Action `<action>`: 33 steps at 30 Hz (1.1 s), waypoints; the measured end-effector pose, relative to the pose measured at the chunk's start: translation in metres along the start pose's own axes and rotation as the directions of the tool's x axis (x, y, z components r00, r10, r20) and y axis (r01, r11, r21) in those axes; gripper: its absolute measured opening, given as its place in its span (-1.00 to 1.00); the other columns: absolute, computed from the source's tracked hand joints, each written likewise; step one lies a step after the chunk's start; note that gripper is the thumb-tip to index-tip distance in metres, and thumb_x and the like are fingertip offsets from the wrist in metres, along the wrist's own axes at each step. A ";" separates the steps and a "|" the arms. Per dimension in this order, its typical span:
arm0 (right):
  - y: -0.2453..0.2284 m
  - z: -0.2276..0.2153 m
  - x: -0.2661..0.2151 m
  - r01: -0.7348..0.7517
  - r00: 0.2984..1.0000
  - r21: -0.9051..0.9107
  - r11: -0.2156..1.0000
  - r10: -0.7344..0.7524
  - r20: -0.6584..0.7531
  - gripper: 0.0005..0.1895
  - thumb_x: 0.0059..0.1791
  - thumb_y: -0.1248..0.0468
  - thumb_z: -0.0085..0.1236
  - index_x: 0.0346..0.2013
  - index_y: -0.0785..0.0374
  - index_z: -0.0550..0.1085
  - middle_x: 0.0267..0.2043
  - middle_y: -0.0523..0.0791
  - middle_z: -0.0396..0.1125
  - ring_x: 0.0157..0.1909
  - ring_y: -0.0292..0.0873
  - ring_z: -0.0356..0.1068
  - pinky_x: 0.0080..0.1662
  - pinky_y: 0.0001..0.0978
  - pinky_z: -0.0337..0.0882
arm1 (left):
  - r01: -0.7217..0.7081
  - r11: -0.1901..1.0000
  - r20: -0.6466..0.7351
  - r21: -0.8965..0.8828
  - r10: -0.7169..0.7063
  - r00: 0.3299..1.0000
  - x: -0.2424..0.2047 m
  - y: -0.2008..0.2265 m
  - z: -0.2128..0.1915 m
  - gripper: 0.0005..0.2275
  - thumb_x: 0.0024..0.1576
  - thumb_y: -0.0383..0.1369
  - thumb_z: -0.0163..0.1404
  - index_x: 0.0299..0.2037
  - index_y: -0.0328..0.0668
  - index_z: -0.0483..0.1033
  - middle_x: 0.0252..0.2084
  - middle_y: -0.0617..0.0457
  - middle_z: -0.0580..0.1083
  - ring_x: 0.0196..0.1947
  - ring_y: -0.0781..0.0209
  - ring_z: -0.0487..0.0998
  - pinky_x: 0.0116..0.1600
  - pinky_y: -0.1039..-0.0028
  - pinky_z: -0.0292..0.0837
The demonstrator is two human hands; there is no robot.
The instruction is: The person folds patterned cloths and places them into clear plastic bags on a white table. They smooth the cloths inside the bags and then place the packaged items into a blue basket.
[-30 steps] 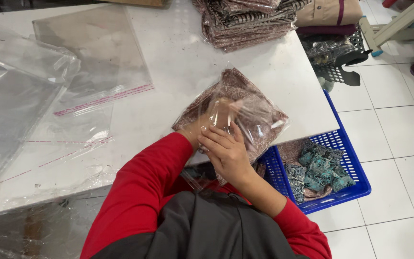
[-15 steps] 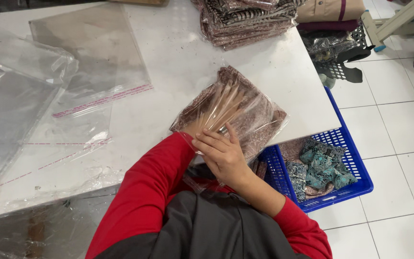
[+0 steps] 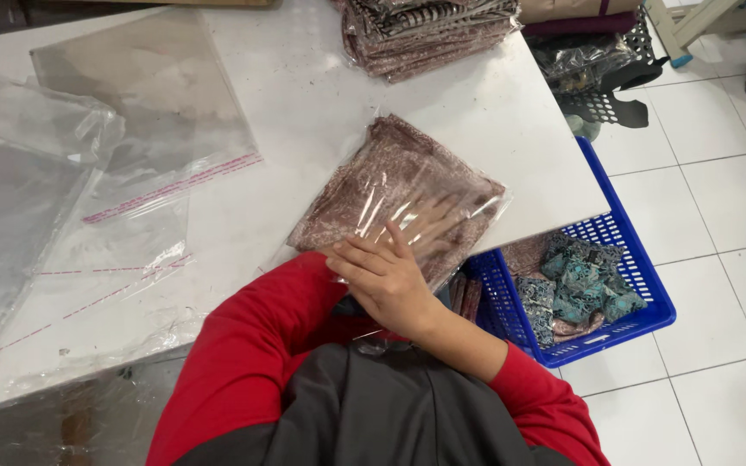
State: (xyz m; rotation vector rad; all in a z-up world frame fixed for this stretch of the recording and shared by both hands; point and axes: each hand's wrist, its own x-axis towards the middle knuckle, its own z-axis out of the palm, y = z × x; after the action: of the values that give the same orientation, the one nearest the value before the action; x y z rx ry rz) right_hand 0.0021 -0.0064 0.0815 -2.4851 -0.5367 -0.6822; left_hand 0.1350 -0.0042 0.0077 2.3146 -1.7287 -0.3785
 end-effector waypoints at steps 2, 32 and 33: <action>-0.001 -0.001 -0.006 -0.016 1.000 0.002 1.000 0.016 0.022 -0.60 -0.05 0.31 0.26 0.10 0.13 0.55 0.20 -0.12 0.41 0.36 -0.07 0.31 0.50 0.22 -0.13 | -0.007 1.000 0.019 -0.006 0.007 1.000 -0.005 0.000 -0.002 -0.44 0.29 0.00 -0.26 0.44 -0.06 0.06 0.56 -0.04 -0.07 0.54 -0.02 -0.10 0.53 -0.05 -0.20; 0.215 0.000 -0.067 -0.853 0.370 0.399 0.337 0.929 0.006 -0.34 0.04 0.00 0.21 0.31 0.32 0.35 -0.10 -0.14 0.50 -0.15 -0.26 0.49 -0.22 -0.35 0.46 | 0.128 0.964 -0.003 -0.234 -0.132 0.991 -0.028 0.014 -0.044 -0.80 0.41 -0.34 -0.22 -0.07 -0.18 0.50 -0.26 0.00 0.42 -0.27 0.13 0.55 -0.13 0.31 0.50; 0.218 0.000 -0.068 -0.835 0.328 0.500 0.229 0.937 0.117 -0.37 0.06 -0.04 0.15 0.28 0.31 0.41 -0.06 -0.17 0.49 -0.13 -0.28 0.49 -0.26 -0.34 0.48 | 0.068 0.990 -0.099 -0.120 -0.080 0.992 -0.028 0.014 -0.044 -0.82 0.38 -0.39 -0.20 -0.03 -0.23 0.49 -0.29 -0.02 0.43 -0.31 0.12 0.55 -0.21 0.30 0.51</action>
State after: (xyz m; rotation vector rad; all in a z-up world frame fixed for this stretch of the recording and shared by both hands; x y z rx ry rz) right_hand 0.0545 -0.1956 -0.0351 -1.7149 0.7765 -0.2290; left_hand 0.1298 0.0196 0.0561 2.2772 -1.5349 -0.3563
